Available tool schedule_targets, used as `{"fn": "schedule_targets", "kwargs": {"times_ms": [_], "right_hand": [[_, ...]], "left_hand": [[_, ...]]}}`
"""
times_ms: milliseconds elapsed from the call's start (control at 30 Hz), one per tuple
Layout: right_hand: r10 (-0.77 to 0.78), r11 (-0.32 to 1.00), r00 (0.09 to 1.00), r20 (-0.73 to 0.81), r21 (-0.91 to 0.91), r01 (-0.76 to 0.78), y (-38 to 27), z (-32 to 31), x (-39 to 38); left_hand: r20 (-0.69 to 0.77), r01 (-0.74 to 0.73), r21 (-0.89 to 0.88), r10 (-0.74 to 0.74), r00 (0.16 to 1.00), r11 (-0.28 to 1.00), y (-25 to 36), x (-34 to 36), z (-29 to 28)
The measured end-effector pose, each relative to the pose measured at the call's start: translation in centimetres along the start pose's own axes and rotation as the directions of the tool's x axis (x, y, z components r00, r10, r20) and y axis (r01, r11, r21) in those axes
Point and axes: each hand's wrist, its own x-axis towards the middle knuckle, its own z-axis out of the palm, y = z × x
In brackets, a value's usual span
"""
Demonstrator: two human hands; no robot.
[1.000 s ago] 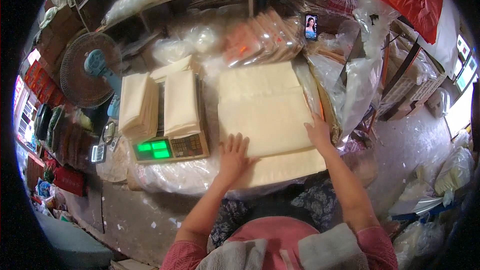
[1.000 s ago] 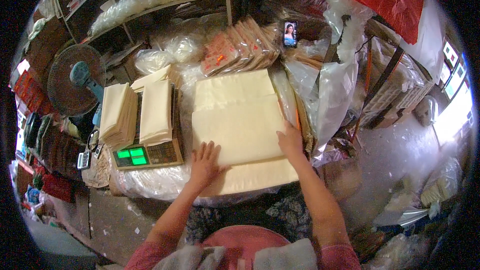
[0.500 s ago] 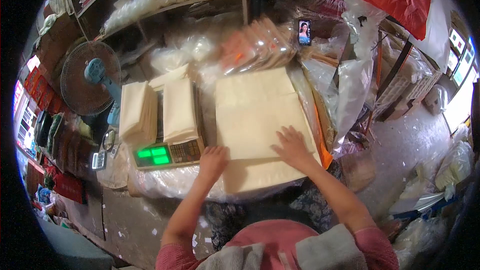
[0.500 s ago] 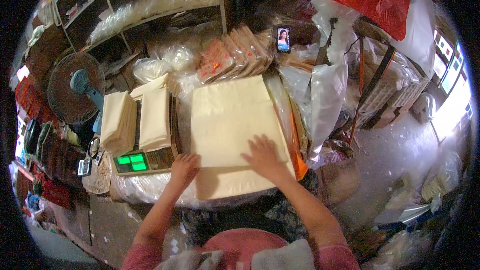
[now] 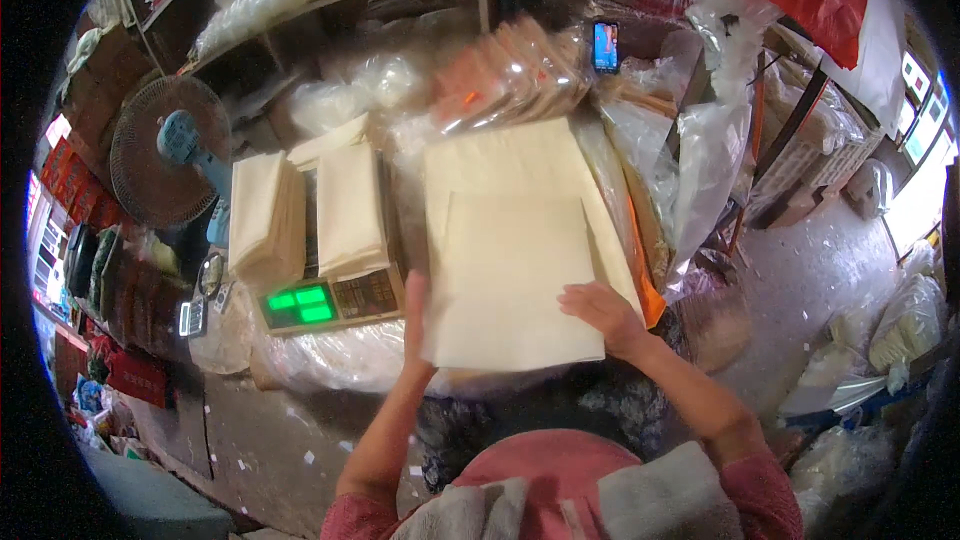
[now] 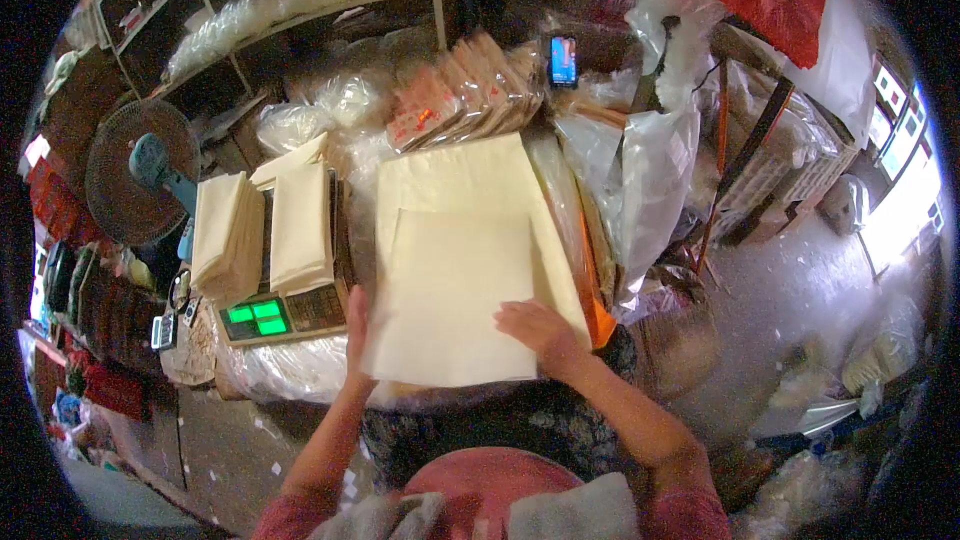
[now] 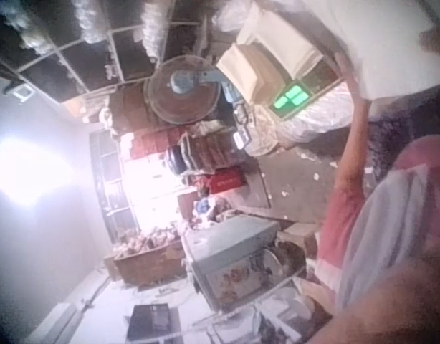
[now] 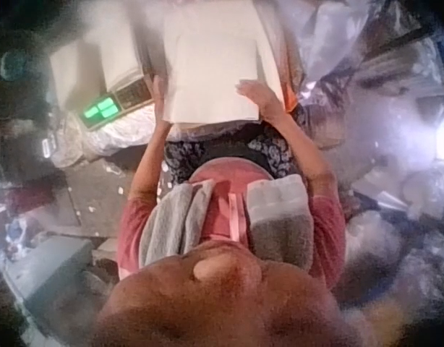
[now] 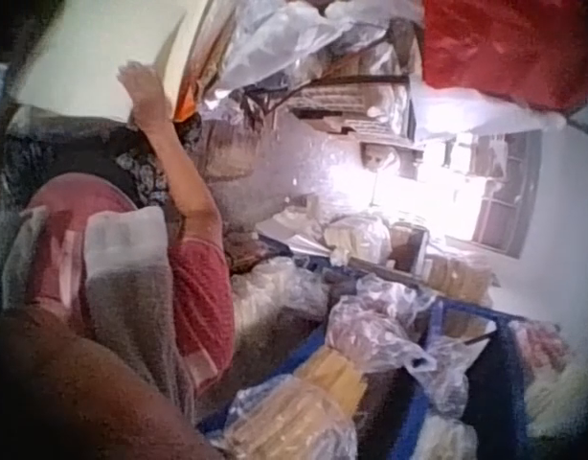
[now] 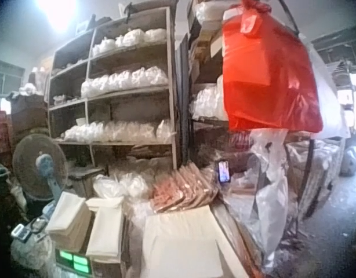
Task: The person stacks thin rectangular food sheets from a pile onto an electronic scale, adjusting the quantity by adding or removing individual sheets until a desired weight is reached, then removes the stack and places it to the side.
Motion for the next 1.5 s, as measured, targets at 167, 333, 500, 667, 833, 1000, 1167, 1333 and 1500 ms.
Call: {"fn": "schedule_targets", "kwargs": {"times_ms": [167, 333, 500, 667, 833, 1000, 1167, 1333, 1500], "right_hand": [[0.330, 0.773, 0.894, 0.302, 0.458, -0.439, 2.4, 0.7, -2.5], [0.772, 0.490, 0.569, 0.283, 0.305, -0.817, 4.4, 2.1, -0.1], [0.799, 0.535, 0.557, 0.227, 0.155, -0.830, 4.0, 2.4, 2.0], [0.586, 0.800, 0.811, 0.003, -0.163, -0.577, 3.4, 1.8, 3.3], [0.394, 0.919, 0.777, 0.491, -0.239, -0.315, 4.2, 0.9, 3.3], [0.296, 0.902, 0.819, 0.492, 0.139, -0.409, 5.5, -1.8, 0.5], [0.810, 0.511, 0.527, 0.257, 0.131, -0.850, 6.9, 0.4, 3.2], [0.862, 0.506, 0.506, -0.030, 0.025, -0.862, 8.0, 2.2, 5.1], [0.764, 0.611, 0.645, 0.025, -0.349, -0.711, 6.1, 1.5, 7.9]], "left_hand": [[0.546, -0.368, 0.577, -0.010, 0.838, 0.729, -2.3, -0.3, -3.5], [-0.098, 0.318, 0.256, -0.302, 0.948, 0.913, -0.8, 2.3, 0.9], [0.402, -0.424, 0.903, 0.205, 0.892, 0.073, -1.8, 3.1, 2.6], [0.338, -0.299, 0.932, -0.189, 0.922, 0.207, -0.8, 2.7, 4.2], [0.544, -0.496, 0.824, -0.134, 0.829, 0.275, -1.7, 4.4, 0.3], [0.488, -0.440, 0.663, 0.095, 0.867, 0.605, -0.6, 5.1, -2.9], [-0.109, 0.217, 0.484, -0.187, 0.976, 0.848, -3.1, 8.0, -0.9], [0.137, -0.177, 0.955, 0.177, 0.975, 0.238, -2.0, 11.0, 4.3], [0.113, -0.041, 0.935, -0.186, 0.976, 0.353, -3.2, 10.0, 4.7]]}}
